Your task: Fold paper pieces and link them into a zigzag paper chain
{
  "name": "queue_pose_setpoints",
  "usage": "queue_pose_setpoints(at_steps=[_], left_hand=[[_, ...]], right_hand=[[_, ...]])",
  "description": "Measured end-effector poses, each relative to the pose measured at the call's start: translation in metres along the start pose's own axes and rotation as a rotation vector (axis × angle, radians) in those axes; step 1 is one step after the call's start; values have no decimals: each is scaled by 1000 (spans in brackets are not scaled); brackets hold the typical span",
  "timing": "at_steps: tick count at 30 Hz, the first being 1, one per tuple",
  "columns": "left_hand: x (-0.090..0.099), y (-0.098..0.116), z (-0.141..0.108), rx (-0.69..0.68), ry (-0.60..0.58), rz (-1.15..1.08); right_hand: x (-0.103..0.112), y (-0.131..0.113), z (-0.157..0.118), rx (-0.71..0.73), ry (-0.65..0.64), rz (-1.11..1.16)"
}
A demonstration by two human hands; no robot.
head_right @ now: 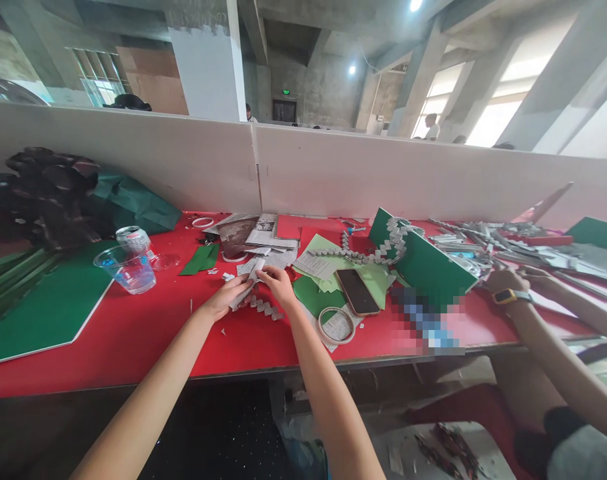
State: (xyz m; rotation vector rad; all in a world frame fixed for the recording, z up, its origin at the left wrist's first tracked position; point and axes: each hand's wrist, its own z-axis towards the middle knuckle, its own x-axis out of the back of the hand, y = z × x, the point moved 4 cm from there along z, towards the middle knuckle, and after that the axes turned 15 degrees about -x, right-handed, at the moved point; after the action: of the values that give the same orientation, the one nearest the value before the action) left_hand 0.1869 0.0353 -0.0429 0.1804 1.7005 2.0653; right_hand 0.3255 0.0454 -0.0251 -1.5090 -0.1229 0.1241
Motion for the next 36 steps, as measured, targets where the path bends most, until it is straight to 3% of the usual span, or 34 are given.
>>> queue_pose_setpoints(at_steps=[19, 36], left_hand=[[-3, -5, -2, -6, -161, 34], [-14, 5, -8, 40, -220, 76]], right_hand=[[2, 5, 1, -32, 17, 6], [3, 0, -2, -26, 63, 95]])
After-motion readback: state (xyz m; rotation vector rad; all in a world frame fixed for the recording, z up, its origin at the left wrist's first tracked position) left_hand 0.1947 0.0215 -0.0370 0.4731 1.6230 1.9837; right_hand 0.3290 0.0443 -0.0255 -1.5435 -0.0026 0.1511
